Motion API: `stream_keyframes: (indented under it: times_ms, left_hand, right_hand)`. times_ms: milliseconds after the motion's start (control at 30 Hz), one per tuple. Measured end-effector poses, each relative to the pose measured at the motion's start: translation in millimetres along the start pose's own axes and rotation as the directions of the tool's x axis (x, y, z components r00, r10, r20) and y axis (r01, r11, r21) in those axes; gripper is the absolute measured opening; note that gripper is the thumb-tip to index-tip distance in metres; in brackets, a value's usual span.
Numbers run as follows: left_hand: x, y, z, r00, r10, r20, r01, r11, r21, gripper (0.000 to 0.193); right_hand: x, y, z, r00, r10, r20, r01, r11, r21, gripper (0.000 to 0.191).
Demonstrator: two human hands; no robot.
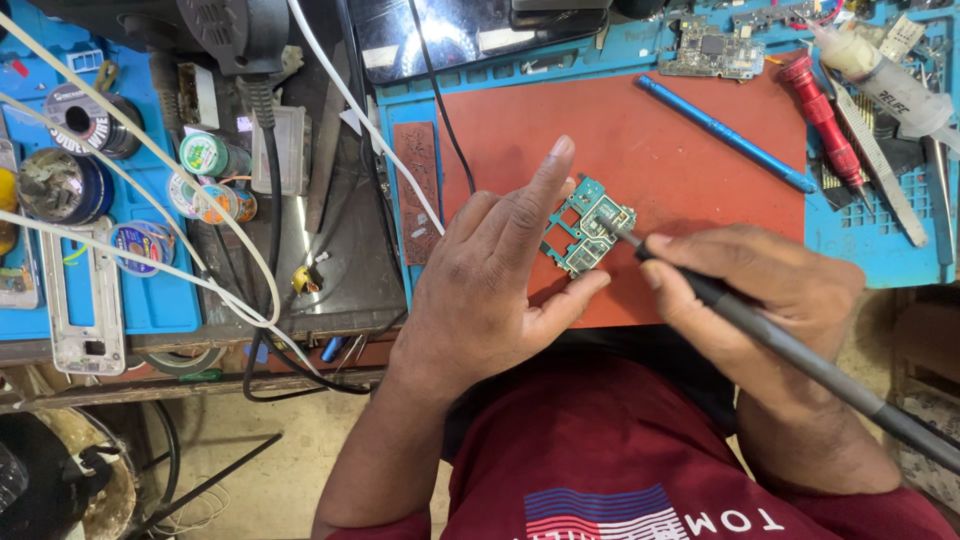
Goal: The person solders a small green circuit board using a soldering iron and solder wire. They hold the board steady with one hand while applying heat and solder with the other, occasionally cleaning the iron tip on a sponge.
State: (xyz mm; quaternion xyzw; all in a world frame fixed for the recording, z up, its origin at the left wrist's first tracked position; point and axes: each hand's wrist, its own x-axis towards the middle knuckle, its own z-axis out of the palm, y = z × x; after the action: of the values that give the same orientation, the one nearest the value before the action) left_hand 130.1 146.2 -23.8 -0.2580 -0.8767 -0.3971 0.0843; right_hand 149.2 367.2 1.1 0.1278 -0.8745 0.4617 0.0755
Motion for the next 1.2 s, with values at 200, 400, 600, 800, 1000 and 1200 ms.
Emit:
stream_keyframes:
  times_ms: [200,400,600,800,1000,1200]
  left_hand:
    - [-1,0,0,1.000,-0.010,0.005,0.010,1.000,0.007,0.099]
    - [0,0,-2,1.000,-0.016,0.008,0.016,1.000,0.011,0.099]
    - [4,4,-8,1.000,0.002,0.014,-0.001,1.000,-0.026,0.102]
    - [5,8,-12,0.992,0.010,0.130,-0.027,0.991,0.130,0.098]
    - [8,8,-7,1.000,-0.009,0.027,0.007,0.997,0.079,0.097]
    - [1,4,-8,0.999,0.024,0.040,-0.029,0.992,0.121,0.104]
  right_hand:
    - [1,-2,1,0.999,0.041,-0.032,-0.040,0.999,0.032,0.020]
    - [-2,6,4,0.994,0.056,-0.093,-0.056,0.998,0.000,0.020]
    - [-18,19,6,0.951,0.227,-0.209,-0.170,0.951,0.259,0.017]
    - [-21,22,3,0.938,0.302,-0.172,-0.215,0.893,0.396,0.016]
    - [-13,6,0,0.974,0.199,-0.110,-0.182,0.972,0.145,0.021]
    - [-6,-7,3,0.987,0.161,-0.020,-0.160,0.987,0.033,0.022]
